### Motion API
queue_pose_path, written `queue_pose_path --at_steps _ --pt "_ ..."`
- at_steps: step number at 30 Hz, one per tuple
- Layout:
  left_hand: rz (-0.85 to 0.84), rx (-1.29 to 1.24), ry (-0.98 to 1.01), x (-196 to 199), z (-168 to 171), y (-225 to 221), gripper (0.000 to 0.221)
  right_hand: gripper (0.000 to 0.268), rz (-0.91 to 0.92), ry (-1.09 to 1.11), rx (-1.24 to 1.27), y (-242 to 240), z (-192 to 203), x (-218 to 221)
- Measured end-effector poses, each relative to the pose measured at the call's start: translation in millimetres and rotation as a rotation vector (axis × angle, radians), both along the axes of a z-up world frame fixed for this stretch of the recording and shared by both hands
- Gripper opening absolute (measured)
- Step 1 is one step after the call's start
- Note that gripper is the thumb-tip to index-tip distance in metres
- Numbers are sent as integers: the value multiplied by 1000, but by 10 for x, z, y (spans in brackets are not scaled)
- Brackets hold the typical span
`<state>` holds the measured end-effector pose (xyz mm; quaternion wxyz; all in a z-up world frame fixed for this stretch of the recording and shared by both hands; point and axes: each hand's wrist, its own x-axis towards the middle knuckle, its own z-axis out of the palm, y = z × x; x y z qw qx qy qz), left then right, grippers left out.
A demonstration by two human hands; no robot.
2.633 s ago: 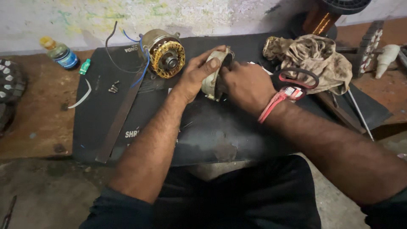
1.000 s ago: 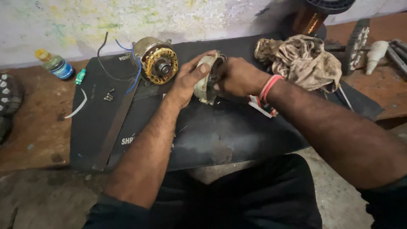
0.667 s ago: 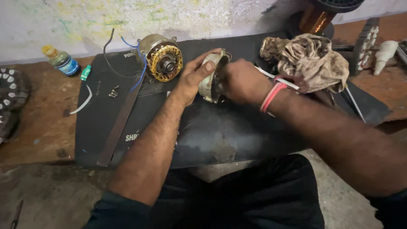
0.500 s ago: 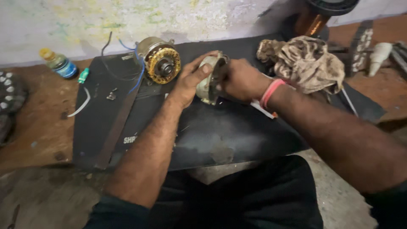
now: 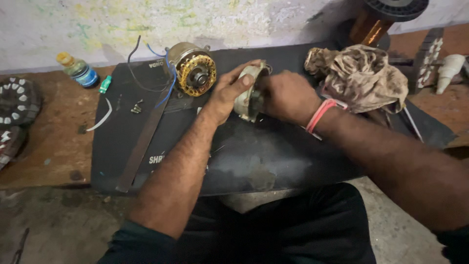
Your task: The person cleans the interior of a motor housing with a cloth, then inserts wires and assembles the motor components by hand.
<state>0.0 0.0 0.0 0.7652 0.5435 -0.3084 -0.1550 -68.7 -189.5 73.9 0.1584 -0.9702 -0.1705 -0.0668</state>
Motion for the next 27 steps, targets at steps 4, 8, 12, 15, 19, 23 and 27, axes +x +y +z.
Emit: queue_pose_path --at_steps 4,8,12,15,19,23,27 --pt "-13 -5 11 13 -29 -60 69 24 178 -364 -234 -70 -119 -117" --pt "5 -5 0 -24 1 22 69 15 127 -78 -47 12 -90 10" --pt "10 19 -1 -37 36 -48 70 17 65 326 218 -78 28 105" --pt "-5 -29 9 -27 22 -19 69 25 109 -152 11 -47 -35 30" --pt "-6 -6 18 -10 -6 -59 70 19 205 -396 -143 -52 -121 -86" --pt "-15 -4 76 -31 20 6 71 18 201 -23 98 -82 -11 -21" --pt "18 16 -26 17 -14 -24 72 20 -60 181 290 -404 74 56"
